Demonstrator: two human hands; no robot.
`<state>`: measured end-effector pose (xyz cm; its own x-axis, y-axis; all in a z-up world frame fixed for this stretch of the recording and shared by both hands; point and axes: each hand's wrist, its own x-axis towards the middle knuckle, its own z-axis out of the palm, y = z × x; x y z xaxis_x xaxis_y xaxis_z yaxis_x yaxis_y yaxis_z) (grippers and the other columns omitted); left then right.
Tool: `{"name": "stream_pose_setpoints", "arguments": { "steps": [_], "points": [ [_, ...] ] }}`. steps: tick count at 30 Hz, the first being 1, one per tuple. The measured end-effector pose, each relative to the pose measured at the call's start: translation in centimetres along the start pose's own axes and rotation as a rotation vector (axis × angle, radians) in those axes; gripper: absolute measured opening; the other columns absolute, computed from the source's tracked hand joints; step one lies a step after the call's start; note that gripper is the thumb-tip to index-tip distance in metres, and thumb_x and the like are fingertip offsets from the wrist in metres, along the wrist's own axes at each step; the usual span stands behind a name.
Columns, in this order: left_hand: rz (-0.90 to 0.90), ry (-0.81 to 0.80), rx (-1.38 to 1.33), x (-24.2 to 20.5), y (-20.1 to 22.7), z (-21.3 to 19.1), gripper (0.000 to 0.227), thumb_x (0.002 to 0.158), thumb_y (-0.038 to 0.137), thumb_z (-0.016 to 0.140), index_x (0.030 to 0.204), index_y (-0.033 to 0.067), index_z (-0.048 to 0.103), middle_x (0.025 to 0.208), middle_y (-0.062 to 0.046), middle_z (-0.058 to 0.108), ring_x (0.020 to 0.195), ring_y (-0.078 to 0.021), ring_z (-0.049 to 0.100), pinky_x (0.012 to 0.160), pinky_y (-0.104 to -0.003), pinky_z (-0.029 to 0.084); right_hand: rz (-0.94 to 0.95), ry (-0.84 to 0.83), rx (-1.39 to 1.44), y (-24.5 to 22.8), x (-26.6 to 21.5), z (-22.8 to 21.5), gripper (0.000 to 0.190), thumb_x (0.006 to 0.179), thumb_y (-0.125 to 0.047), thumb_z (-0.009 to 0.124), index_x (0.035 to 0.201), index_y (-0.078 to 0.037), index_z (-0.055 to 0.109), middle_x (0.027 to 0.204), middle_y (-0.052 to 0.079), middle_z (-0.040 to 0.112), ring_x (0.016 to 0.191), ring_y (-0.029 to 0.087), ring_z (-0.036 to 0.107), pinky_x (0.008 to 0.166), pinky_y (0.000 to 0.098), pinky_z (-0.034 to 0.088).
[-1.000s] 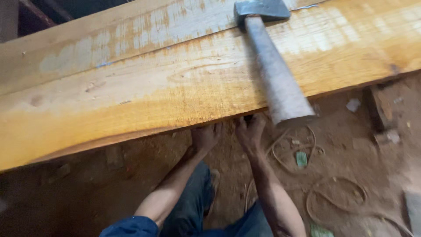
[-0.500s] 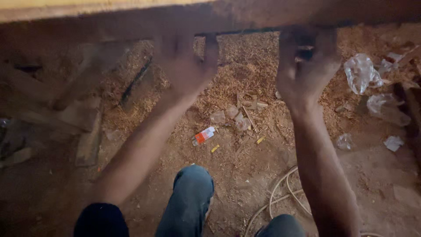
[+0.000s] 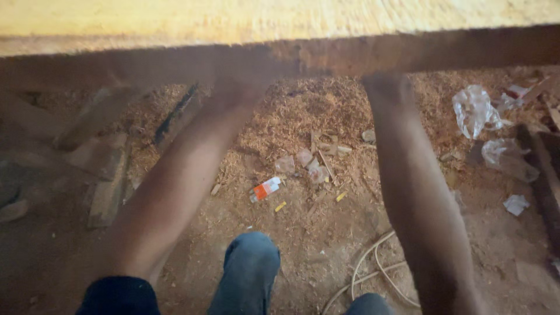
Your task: The person uses a hammer to tap a wooden plank, then positions and tightens metal clamps to secure the plank to a workbench. They adjust the clamps and the plank repeatedly to ensure alignment.
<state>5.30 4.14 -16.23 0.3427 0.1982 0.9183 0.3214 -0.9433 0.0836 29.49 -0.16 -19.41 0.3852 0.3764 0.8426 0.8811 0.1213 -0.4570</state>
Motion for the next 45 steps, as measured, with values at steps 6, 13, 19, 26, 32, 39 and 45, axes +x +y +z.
{"name": "stream_pose_setpoints", "arguments": {
  "steps": [6,13,19,26,32,39,45],
  "points": [
    [-0.123,-0.052,-0.047,-1.4,-2.2,2.0,0.026,0.097,0.025,0.066,0.114,0.0059,0.067,0.101,-0.013,0.069,0.100,-0.0272,0.065,0.092,-0.047,0.050,0.130,-0.077,-0.047,-0.4,1.4,0.6,0.015,0.102,-0.002,0.063,0.116,0.003,0.060,0.109,0.015,0.065,0.093,0.024,0.069,0.072,0.0339,0.059],
    [-0.251,-0.080,-0.065,-2.1,-3.3,2.9,0.027,0.098,0.026,0.065,0.115,0.0060,0.068,0.102,-0.013,0.069,0.101,-0.0278,0.065,0.093,-0.048,0.049,0.206,-0.152,-0.097,1.2,1.6,0.2,0.016,0.103,-0.003,0.062,0.117,0.003,0.059,0.111,0.016,0.064,0.095,0.025,0.068,0.073,0.0342,0.059],
    [-0.190,-0.204,-0.101,0.3,-2.9,3.2,0.027,0.098,0.027,0.065,0.116,0.0061,0.068,0.104,-0.013,0.068,0.102,-0.0284,0.065,0.093,-0.048,0.049,0.226,-0.202,-0.070,1.5,1.8,-0.8,0.017,0.104,-0.005,0.062,0.118,0.003,0.059,0.112,0.017,0.064,0.096,0.025,0.068,0.074,0.0345,0.060],
    [-0.220,-0.165,-0.091,0.9,-3.9,3.5,0.028,0.099,0.028,0.064,0.117,0.0063,0.068,0.105,-0.014,0.068,0.103,-0.0290,0.065,0.094,-0.049,0.049,0.244,-0.178,-0.106,2.2,1.3,-0.5,0.018,0.104,-0.006,0.062,0.119,0.003,0.059,0.113,0.017,0.063,0.098,0.026,0.067,0.075,0.0349,0.060],
    [-0.283,-0.060,-0.089,-1.6,-5.0,3.1,0.029,0.100,0.029,0.064,0.118,0.0064,0.068,0.106,-0.014,0.068,0.104,-0.0295,0.065,0.094,-0.049,0.048,0.254,-0.143,-0.162,2.0,1.2,-0.6,0.019,0.105,-0.007,0.061,0.121,0.003,0.058,0.114,0.018,0.063,0.099,0.027,0.067,0.076,0.0351,0.060],
    [-0.258,-0.035,-0.114,-0.2,-4.1,3.2,0.030,0.101,0.030,0.063,0.120,0.0065,0.068,0.108,-0.014,0.068,0.105,-0.0301,0.064,0.095,-0.050,0.048,0.224,-0.114,-0.143,-0.2,1.4,-0.9,0.020,0.106,-0.009,0.061,0.122,0.003,0.058,0.116,0.019,0.062,0.101,0.027,0.066,0.077,0.0355,0.061],
    [-0.259,-0.035,-0.122,0.4,-3.7,3.3,0.031,0.101,0.030,0.063,0.121,0.0066,0.068,0.109,-0.014,0.068,0.105,-0.0307,0.064,0.095,-0.050,0.048,0.197,-0.117,-0.142,-0.9,0.5,-2.0,0.021,0.107,-0.010,0.061,0.123,0.003,0.057,0.117,0.019,0.062,0.102,0.028,0.065,0.078,0.0358,0.061]
  ]
}}
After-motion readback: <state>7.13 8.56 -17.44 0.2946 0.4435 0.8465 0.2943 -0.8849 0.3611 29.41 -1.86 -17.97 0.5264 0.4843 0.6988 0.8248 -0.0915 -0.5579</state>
